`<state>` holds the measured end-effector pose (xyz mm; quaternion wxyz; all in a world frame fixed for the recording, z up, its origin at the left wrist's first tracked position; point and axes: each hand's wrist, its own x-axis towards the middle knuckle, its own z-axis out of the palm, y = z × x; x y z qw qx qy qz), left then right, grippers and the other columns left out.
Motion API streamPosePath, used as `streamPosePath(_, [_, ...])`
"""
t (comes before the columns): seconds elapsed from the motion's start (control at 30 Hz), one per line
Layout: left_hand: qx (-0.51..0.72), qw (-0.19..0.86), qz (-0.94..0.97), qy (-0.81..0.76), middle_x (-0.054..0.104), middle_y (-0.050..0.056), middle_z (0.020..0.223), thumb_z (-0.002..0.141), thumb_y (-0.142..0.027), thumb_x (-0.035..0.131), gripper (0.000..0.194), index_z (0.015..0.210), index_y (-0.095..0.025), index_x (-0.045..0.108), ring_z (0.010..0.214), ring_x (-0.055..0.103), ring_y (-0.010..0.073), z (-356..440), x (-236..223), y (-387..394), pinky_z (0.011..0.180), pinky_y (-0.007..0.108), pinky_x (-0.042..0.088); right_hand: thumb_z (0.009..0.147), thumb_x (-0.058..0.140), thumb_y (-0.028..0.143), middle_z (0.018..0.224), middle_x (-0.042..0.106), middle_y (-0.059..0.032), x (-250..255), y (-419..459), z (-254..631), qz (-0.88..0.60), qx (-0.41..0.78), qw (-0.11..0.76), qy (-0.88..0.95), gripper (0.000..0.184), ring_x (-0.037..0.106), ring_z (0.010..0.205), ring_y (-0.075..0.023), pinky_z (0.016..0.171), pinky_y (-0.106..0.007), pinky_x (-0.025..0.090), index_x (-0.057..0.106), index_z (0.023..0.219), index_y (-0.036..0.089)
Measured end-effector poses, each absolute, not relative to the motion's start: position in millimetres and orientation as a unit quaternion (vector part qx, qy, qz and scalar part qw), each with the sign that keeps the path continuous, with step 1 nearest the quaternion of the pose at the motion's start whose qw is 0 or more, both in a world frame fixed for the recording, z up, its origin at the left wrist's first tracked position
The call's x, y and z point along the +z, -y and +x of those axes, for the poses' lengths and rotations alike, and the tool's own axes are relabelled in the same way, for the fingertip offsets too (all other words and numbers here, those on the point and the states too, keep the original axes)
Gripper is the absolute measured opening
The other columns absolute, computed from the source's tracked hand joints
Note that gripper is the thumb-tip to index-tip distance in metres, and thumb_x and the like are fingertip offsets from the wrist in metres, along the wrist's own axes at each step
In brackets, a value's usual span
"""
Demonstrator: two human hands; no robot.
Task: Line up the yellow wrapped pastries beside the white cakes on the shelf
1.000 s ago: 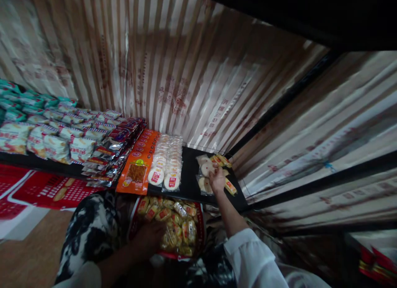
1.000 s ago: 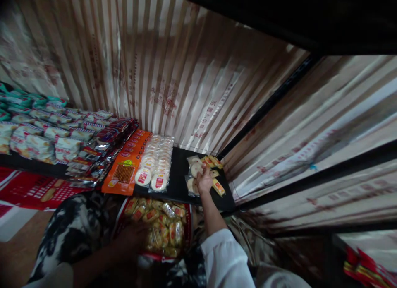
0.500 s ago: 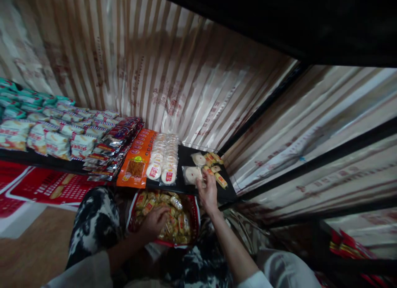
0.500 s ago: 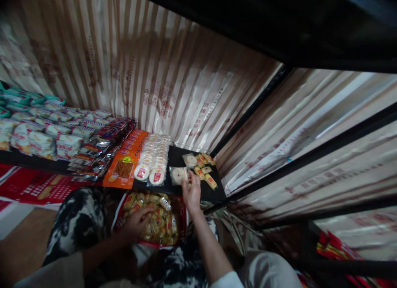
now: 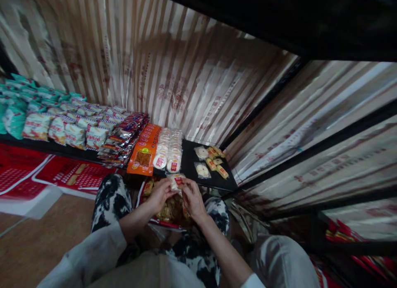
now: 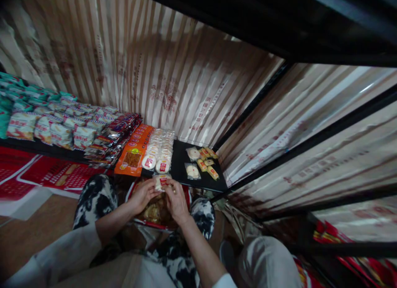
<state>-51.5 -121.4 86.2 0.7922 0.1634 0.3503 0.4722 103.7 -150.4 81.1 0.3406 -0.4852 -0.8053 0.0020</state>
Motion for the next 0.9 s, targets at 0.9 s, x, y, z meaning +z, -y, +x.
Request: streamPosePath(0.9, [0.488, 0.639, 0.295, -0.516, 0.069, 0.003, 0.080, 0.067, -0.006, 0.054, 0.029, 0.094, -0.015, 0.061, 0.072, 0.064, 0.0133, -56.4, 57.3, 93.8, 0.064, 0.021, 0.050, 0.072, 0.058, 0.044, 0.062, 0.059, 0.0015, 35.7, 112.7, 92.9, -0.635, 0.338, 0.388, 0.576, 0.024, 0.052, 0.057, -0.0145, 0.056, -0.025, 0.043, 0.064, 0.069, 0.021])
